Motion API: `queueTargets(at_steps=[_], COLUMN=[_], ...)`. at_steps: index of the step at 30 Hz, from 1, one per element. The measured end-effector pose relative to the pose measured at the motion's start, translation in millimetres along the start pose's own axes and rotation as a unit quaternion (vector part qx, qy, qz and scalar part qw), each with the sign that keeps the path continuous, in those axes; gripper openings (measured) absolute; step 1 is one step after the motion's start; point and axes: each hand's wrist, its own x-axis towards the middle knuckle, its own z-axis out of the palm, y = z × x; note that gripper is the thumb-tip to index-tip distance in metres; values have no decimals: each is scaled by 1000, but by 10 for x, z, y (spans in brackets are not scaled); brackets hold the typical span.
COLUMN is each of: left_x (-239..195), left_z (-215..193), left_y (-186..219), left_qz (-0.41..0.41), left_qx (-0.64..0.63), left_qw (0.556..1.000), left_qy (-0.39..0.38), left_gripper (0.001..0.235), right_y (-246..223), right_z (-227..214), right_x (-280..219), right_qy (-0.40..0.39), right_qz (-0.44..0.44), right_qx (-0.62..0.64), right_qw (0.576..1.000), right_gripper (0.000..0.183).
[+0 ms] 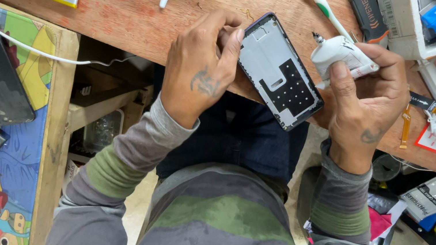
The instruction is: The person scrapes residue from a smartphone frame, brushes the surface, applies adhesive along the edges, and presses the frame to set the adhesive. The person then places the frame into a plastic parts box.
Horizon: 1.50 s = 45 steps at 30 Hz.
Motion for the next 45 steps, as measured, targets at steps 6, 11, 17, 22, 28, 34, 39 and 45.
queueTargets(at_steps=[6,11,17,22,28,34,39,45], left_x=[62,68,40,-134,-121,12,-51,-462], left_z=[16,22,21,-40,-339,-323,-408,-414], left_y=[-2,21,43,27,-271,-485,-157,316], left_qz=[5,10,27,102,-3,55,-48,81], left_qx=[31,43,60,44,64,193,-6,-220], left_qw=[1000,999,998,992,975,943,977,969], left_qy=[4,10,15,57,214,266,210,74], left_gripper=[21,22,22,14,18,23,12,15], right_y=[124,169,213,221,206,33,-174,-226], right_z=[-180,-249,-461,-664,-573,-209,137,381], right_x=[36,126,191,37,-202,-232,-154,-28], right_qy=[-33,-85,-83,-43,-61,-117,-141,-167], right_qz=[44,78,126,96,99,95,114,133], right_qx=[110,228,344,353,374,368,359,389], right_qw=[992,967,927,930,920,918,915,896], right_gripper=[28,35,34,30,34,32,30,34])
